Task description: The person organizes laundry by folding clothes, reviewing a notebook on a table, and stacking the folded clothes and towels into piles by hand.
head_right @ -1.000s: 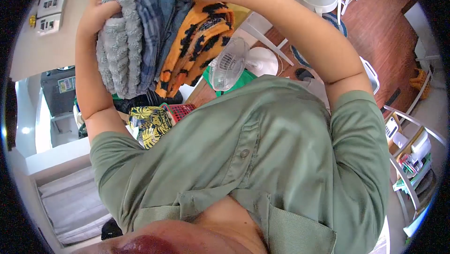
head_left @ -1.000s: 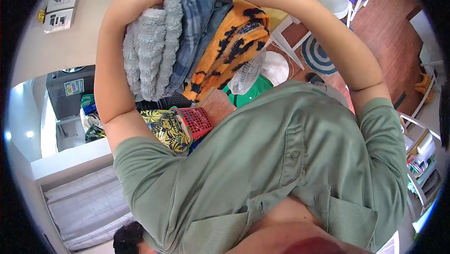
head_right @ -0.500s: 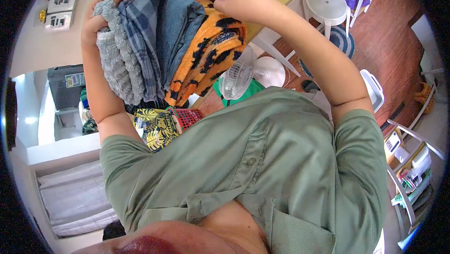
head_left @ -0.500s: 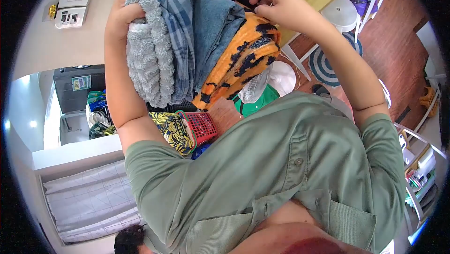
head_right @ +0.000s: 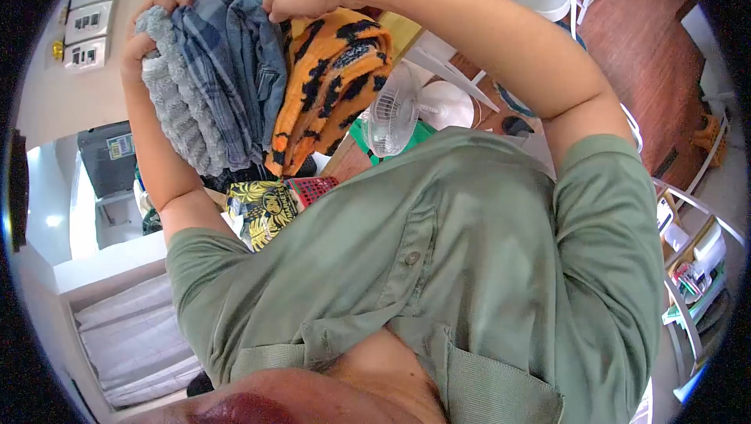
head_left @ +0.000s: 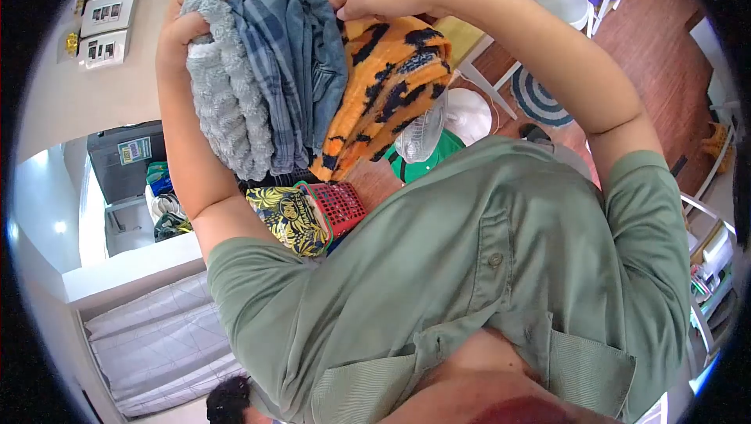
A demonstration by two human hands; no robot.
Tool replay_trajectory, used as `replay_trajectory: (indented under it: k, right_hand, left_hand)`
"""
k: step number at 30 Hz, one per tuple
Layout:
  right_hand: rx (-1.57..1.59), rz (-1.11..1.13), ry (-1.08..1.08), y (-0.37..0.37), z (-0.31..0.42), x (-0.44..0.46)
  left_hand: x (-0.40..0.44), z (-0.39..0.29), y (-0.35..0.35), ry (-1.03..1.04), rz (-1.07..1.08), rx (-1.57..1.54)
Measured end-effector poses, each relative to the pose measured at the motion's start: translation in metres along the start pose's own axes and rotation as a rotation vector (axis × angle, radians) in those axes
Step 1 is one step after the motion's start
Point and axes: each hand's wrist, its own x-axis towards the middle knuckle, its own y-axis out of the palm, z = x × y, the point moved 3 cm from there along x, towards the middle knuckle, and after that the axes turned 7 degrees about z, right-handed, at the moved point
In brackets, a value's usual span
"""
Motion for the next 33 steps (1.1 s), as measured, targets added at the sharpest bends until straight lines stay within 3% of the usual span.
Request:
replay_trajectory:
  k: [1, 3, 6, 7, 9, 10, 13, 16, 20, 24, 28, 30, 33]
  right_hand:
    - [0.004, -0.001, 0.003, -0.002, -0.011, 0.005]
    - [-0.297, 0.018, -0.286, -0.007, -0.043, 0.02]
    - [-0.28, -0.114, -0.366, -0.017, -0.096, 0.007]
    - [-0.278, -0.111, -0.362, -0.016, -0.098, -0.002]
    - [-0.271, -0.093, 0.018, -0.005, -0.109, -0.023]
    - [-0.267, -0.095, 0.021, 0.001, -0.101, -0.031]
    - [0.694, -0.097, 0.08, 0.021, -0.08, -0.03]
    - [0.974, 0.313, 0.101, 0.018, -0.059, -0.001]
    - [0.942, 0.257, 0.037, 0.017, -0.043, -0.01]
    - [0.843, 0.096, 0.095, 0.013, -0.065, -0.019]
    - [0.735, -0.004, 0.008, 0.016, -0.075, -0.042]
    - [0.702, -0.071, 0.007, 0.017, -0.091, -0.048]
    - [0.675, -0.129, 0.062, 0.017, -0.099, -0.06]
  left_hand:
    - [0.0, -0.001, 0.0, -0.012, 0.006, 0.019]
    - [0.001, 0.001, 0.001, -0.02, 0.009, 0.033]
    - [0.004, 0.007, 0.006, 0.003, 0.072, 0.048]
    - [0.006, 0.006, 0.009, -0.007, 0.068, 0.053]
    - [0.005, 0.007, 0.013, -0.023, 0.067, 0.054]
    - [0.006, 0.007, 0.013, -0.025, 0.047, 0.04]
    - [0.012, 0.009, 0.01, -0.051, 0.06, 0.019]
    - [0.019, 0.003, 0.022, -0.118, 0.061, 0.026]
    - [0.019, 0.01, 0.013, -0.185, 0.05, -0.021]
    - [0.011, 0.014, -0.007, -0.099, 0.123, 0.062]
    - [0.024, 0.001, 0.021, -0.015, 0.133, -0.081]
    - [0.024, -0.004, 0.027, -0.115, 0.103, -0.063]
    - [0.029, -0.007, 0.03, -0.104, 0.136, 0.003]
